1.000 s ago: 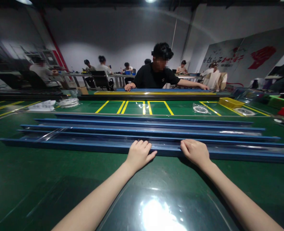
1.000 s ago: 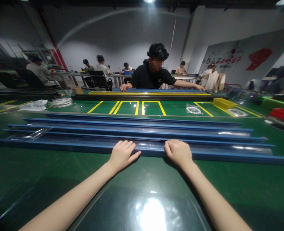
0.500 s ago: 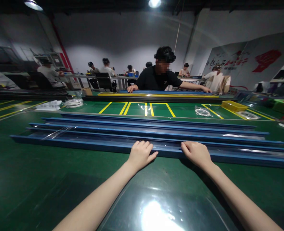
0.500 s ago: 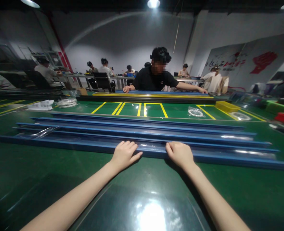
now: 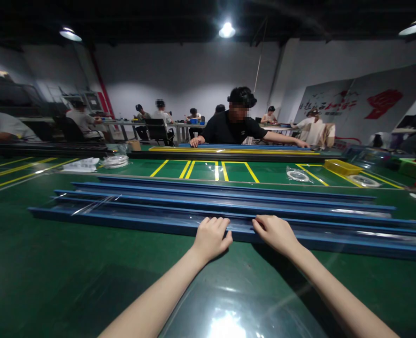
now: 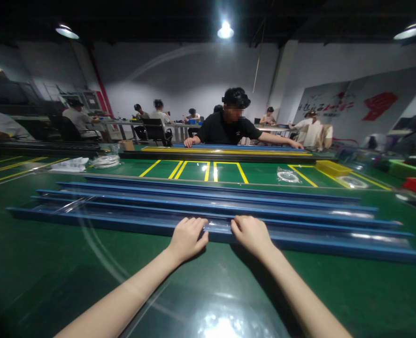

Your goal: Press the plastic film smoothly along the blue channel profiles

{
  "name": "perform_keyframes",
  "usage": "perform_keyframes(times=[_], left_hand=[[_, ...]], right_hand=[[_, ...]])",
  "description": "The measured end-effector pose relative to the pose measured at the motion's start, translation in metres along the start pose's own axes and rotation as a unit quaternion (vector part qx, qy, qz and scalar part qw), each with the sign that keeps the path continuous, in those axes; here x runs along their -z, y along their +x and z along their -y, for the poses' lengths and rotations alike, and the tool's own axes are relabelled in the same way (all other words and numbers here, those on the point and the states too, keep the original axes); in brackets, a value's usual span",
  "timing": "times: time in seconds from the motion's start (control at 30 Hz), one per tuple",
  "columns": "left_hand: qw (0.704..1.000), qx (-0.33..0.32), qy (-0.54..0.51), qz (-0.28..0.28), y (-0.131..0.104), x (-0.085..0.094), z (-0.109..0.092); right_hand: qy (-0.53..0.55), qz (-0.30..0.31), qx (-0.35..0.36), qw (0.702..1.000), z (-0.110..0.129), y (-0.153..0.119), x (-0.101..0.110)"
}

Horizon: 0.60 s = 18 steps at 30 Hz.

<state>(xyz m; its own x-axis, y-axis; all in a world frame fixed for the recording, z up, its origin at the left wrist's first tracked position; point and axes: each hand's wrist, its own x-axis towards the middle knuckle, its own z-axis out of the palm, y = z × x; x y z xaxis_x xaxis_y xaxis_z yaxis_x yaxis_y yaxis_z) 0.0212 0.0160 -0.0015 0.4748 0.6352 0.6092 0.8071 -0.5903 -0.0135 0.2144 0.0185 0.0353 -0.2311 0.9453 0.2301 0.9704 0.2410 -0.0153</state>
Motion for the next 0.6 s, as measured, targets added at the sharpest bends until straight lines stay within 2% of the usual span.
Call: perform_keyframes(times=[0.13,0.23,0.4,0.6], left_hand=[[0.999,0.022,0.024,0.023,-0.001,0.001,-0.001],[0.999,0.031,0.029,0.031,-0.002,0.000,-0.002],[0.999,0.017,0.022,0.032,-0.002,-0.001,0.000],[0.999,-0.033,-0.009,0.011,-0.002,-0.003,0.003]], right_hand=[[-0.021,-0.046,0.031,0.998,0.029,0.010,-0.008],[-0.044,-0.103,0.033,0.993,0.041,0.011,-0.017],[-0.063,-0.203,0.058,0.976,0.037,0.009,-0.028],[-0.079,-0.232,0.095,0.965,0.031,0.012,-0.029]])
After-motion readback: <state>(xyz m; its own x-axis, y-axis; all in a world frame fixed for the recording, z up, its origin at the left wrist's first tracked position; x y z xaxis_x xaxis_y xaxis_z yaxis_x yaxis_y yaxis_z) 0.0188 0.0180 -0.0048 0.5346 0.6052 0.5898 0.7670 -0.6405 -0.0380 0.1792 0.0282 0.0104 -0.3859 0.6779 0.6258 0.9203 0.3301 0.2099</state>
